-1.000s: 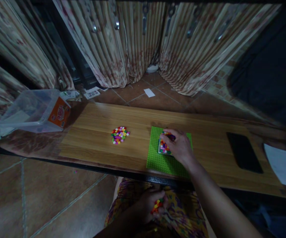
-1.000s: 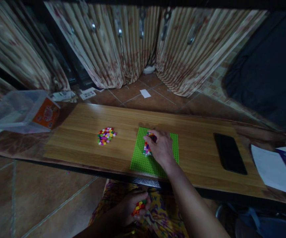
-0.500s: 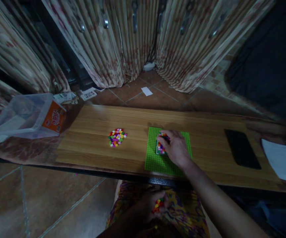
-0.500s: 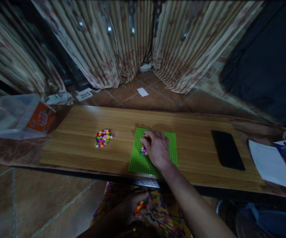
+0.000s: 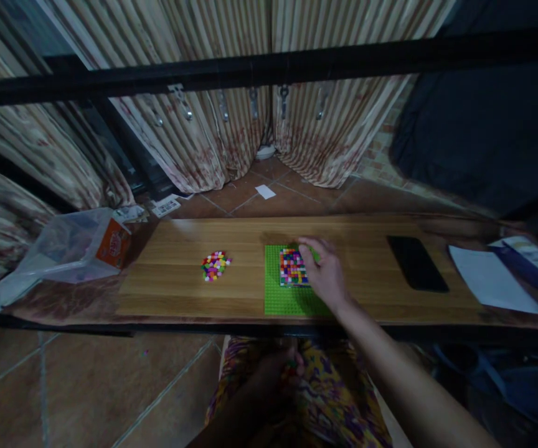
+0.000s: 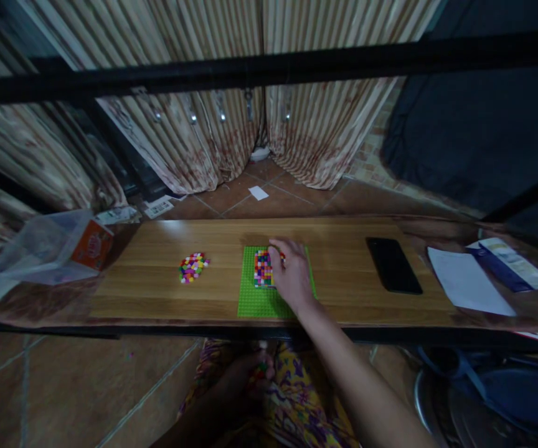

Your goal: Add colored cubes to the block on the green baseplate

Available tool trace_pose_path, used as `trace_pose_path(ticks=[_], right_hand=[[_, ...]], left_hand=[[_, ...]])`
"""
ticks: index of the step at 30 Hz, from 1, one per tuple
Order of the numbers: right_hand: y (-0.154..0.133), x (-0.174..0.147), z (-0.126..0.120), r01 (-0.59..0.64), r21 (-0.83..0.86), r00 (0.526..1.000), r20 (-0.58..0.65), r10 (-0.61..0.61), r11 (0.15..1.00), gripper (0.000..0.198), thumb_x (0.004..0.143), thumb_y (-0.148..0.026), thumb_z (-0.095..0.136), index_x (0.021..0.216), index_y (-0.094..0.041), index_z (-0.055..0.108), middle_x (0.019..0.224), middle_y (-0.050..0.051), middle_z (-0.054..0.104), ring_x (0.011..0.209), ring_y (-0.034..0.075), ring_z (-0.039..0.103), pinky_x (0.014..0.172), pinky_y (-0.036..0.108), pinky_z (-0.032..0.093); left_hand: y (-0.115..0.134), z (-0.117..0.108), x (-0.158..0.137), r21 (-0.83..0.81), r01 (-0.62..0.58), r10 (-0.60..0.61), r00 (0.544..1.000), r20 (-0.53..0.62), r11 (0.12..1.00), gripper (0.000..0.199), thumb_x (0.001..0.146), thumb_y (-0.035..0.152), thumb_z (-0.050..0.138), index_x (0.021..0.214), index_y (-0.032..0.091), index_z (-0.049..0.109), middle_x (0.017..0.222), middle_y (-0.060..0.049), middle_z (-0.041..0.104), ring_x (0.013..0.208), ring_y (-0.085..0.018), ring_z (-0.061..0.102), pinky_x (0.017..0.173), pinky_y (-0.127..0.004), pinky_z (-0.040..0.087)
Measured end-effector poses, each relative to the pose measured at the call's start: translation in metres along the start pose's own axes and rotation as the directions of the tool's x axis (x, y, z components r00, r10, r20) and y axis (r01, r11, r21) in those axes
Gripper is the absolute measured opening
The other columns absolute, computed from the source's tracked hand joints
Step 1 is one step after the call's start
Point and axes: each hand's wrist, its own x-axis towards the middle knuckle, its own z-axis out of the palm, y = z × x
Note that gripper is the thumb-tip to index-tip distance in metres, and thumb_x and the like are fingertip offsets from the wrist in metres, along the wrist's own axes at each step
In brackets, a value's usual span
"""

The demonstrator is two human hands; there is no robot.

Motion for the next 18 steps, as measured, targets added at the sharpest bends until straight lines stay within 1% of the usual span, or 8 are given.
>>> trace_pose_path(ticks=[2, 5, 7, 8, 11, 13, 15, 18], right_hand=[[-0.009, -0.020, -0.016, -0.028, 0.077, 0.999, -0.016, 0.029, 0.997, 0.026, 0.091, -0.035, 0.046, 0.101, -0.023, 0.066, 0.099, 0.006, 0.067, 0.098, 0.022, 0.059, 0.089, 0.038, 0.045], [-0.019, -0.065, -0.033, -0.123, 0.173, 0.991, 0.069, 0.113, 0.977, 0.023, 0.090, -0.034, 0.048, 0.098, -0.025, 0.067, 0.097, 0.004, 0.068, 0.095, 0.020, 0.061, 0.086, 0.036, 0.046], [-0.021, -0.098, -0.039, -0.193, 0.170, 0.974, 0.150, 0.169, 0.966, 0.022, 0.090, -0.033, 0.049, 0.097, -0.024, 0.067, 0.097, 0.004, 0.068, 0.095, 0.020, 0.061, 0.085, 0.035, 0.047], [-0.020, -0.113, -0.041, -0.224, 0.154, 0.962, 0.191, 0.194, 0.962, 0.021, 0.090, -0.033, 0.049, 0.097, -0.024, 0.067, 0.097, 0.005, 0.068, 0.094, 0.020, 0.062, 0.085, 0.035, 0.047], [-0.017, -0.151, -0.044, -0.286, 0.102, 0.924, 0.291, 0.247, 0.953, 0.022, 0.090, -0.034, 0.049, 0.095, -0.022, 0.067, 0.096, 0.005, 0.067, 0.092, 0.020, 0.062, 0.083, 0.034, 0.049], [-0.016, -0.169, -0.046, -0.292, 0.072, 0.905, 0.344, 0.251, 0.954, 0.021, 0.090, -0.033, 0.049, 0.095, -0.023, 0.066, 0.097, 0.006, 0.067, 0.092, 0.020, 0.062, 0.082, 0.034, 0.049], [-0.016, -0.181, -0.047, -0.261, 0.029, 0.892, 0.391, 0.229, 0.965, 0.021, 0.091, -0.032, 0.048, 0.097, -0.024, 0.066, 0.099, 0.006, 0.066, 0.094, 0.021, 0.061, 0.083, 0.037, 0.049], [-0.019, -0.189, -0.047, -0.179, -0.057, 0.880, 0.438, 0.185, 0.982, 0.022, 0.090, -0.029, 0.048, 0.103, -0.026, 0.065, 0.106, 0.007, 0.064, 0.101, 0.024, 0.058, 0.088, 0.043, 0.046]], left_hand=[[0.004, 0.002, -0.001, -0.076, 0.040, -0.038, 0.999, 0.020, 0.996, 0.019, 0.076, 0.030, 0.062, 0.076, 0.011, 0.057, 0.064, -0.001, 0.055, 0.044, -0.003, 0.042, 0.035, -0.012, 0.019], [0.009, 0.006, -0.003, -0.157, 0.041, -0.041, 0.999, 0.003, 0.987, 0.012, 0.080, 0.023, 0.057, 0.078, 0.011, 0.059, 0.066, -0.003, 0.059, 0.048, -0.005, 0.050, 0.039, -0.012, 0.032], [0.010, 0.008, -0.004, -0.195, 0.041, -0.044, 0.999, -0.010, 0.980, 0.012, 0.081, 0.023, 0.056, 0.082, 0.012, 0.060, 0.074, -0.005, 0.063, 0.061, -0.009, 0.059, 0.052, -0.015, 0.045], [0.010, 0.008, -0.004, -0.210, 0.036, -0.041, 0.999, -0.018, 0.977, 0.013, 0.082, 0.022, 0.055, 0.084, 0.011, 0.061, 0.077, -0.006, 0.064, 0.067, -0.011, 0.062, 0.059, -0.018, 0.049], [0.009, 0.009, -0.003, -0.189, 0.062, -0.061, 0.998, 0.012, 0.980, 0.021, 0.084, 0.024, 0.050, 0.093, 0.009, 0.062, 0.082, -0.009, 0.066, 0.074, -0.015, 0.064, 0.068, -0.024, 0.052], [0.008, 0.009, -0.003, -0.169, 0.068, -0.066, 0.998, 0.023, 0.983, 0.025, 0.086, 0.025, 0.048, 0.099, 0.008, 0.061, 0.084, -0.010, 0.067, 0.076, -0.016, 0.064, 0.070, -0.026, 0.052], [0.008, 0.008, -0.002, -0.152, 0.063, -0.061, 0.998, 0.018, 0.986, 0.028, 0.086, 0.027, 0.047, 0.103, 0.008, 0.060, 0.086, -0.010, 0.067, 0.076, -0.016, 0.064, 0.071, -0.028, 0.052], [0.007, 0.006, -0.002, -0.132, 0.071, -0.066, 0.997, 0.044, 0.989, 0.027, 0.086, 0.029, 0.048, 0.101, 0.010, 0.059, 0.087, -0.009, 0.066, 0.073, -0.015, 0.063, 0.063, -0.026, 0.051]])
